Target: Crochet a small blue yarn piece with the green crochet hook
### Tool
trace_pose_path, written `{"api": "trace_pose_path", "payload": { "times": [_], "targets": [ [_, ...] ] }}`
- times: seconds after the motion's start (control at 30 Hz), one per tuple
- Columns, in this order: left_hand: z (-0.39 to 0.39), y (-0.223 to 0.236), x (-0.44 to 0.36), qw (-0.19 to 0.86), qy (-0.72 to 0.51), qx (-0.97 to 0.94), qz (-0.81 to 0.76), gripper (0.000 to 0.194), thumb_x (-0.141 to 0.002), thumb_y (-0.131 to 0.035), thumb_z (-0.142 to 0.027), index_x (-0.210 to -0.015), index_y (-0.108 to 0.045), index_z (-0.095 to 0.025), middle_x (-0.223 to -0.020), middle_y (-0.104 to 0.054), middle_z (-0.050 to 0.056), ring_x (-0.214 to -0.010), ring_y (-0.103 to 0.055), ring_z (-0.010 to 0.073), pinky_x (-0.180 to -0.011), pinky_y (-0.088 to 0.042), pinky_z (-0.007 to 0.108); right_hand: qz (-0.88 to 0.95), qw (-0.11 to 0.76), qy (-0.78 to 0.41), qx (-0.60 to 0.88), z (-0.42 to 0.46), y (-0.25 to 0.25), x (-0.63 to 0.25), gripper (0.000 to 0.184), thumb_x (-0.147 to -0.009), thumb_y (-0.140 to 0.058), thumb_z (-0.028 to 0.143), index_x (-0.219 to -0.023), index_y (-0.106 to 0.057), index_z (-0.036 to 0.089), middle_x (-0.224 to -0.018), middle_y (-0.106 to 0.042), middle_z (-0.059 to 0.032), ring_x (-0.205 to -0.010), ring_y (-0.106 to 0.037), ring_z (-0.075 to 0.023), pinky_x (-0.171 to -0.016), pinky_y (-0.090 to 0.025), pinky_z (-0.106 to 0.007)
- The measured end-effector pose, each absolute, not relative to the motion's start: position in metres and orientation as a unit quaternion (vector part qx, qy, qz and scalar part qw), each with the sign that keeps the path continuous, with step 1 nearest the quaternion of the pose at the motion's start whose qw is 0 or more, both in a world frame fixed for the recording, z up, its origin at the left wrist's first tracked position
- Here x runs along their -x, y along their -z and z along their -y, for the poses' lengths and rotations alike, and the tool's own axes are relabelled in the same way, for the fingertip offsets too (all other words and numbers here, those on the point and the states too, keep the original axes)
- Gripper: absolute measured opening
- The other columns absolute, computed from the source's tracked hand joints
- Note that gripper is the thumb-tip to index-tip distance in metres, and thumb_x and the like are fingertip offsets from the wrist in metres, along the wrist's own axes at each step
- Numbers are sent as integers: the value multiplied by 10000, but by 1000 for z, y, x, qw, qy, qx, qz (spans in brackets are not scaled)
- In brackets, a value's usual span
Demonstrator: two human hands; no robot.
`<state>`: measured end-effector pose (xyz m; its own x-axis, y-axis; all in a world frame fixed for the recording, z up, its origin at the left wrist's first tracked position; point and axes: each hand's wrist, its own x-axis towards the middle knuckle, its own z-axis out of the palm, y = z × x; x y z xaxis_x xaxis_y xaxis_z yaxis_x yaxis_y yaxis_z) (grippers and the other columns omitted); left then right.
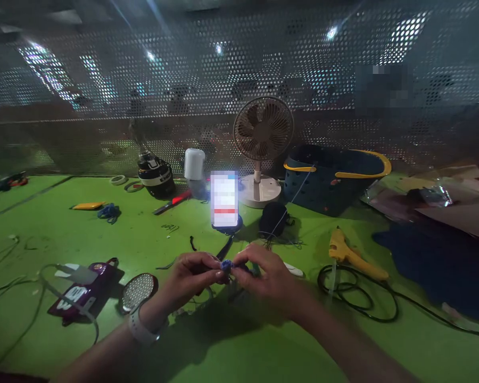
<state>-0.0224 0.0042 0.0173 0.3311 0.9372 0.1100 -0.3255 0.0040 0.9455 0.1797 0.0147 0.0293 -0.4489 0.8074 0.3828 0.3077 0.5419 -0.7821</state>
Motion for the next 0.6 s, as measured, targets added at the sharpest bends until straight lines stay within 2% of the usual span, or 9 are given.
{"api": "trace_pose_path", "payload": {
  "times": [0.2,0.33,0.47,0.6],
  "targets": [
    [-5,-18,22,639,-488,-506,-313,250,-658,-856,-196,-847,-702,-140,-768,-766,23,-691,-719,106,-674,-590,195,805,377,-321,326,-14,-35,-181,66,-872,-611,221,-861,-673,198,-789,-662,-23,-747,-619,-168,-669,-471,-304],
    [-4,-18,22,647,-470,-509,-318,230,-669,-850,-249,-761,-683,-121,-745,-759,40,-669,-708,108,-658,-585,206,809,367,-321,329,-12,-35,-183,69,-876,-605,211,-878,-674,211,-786,-657,-6,-733,-614,-154,-658,-461,-288],
    [-3,-20,20,654,-465,-484,-350,285,-619,-878,-280,-719,-665,-119,-683,-742,29,-608,-684,106,-608,-574,208,808,358,-309,351,-10,-36,-182,73,-844,-615,185,-894,-664,204,-807,-666,-8,-756,-625,-161,-683,-469,-297],
    [-2,-20,18,635,-473,-471,-390,311,-608,-878,-313,-694,-641,-130,-665,-727,16,-593,-678,115,-605,-579,234,793,354,-315,384,-7,-36,-175,85,-840,-666,268,-899,-660,207,-829,-681,-10,-768,-638,-169,-695,-475,-304]
  ]
}}
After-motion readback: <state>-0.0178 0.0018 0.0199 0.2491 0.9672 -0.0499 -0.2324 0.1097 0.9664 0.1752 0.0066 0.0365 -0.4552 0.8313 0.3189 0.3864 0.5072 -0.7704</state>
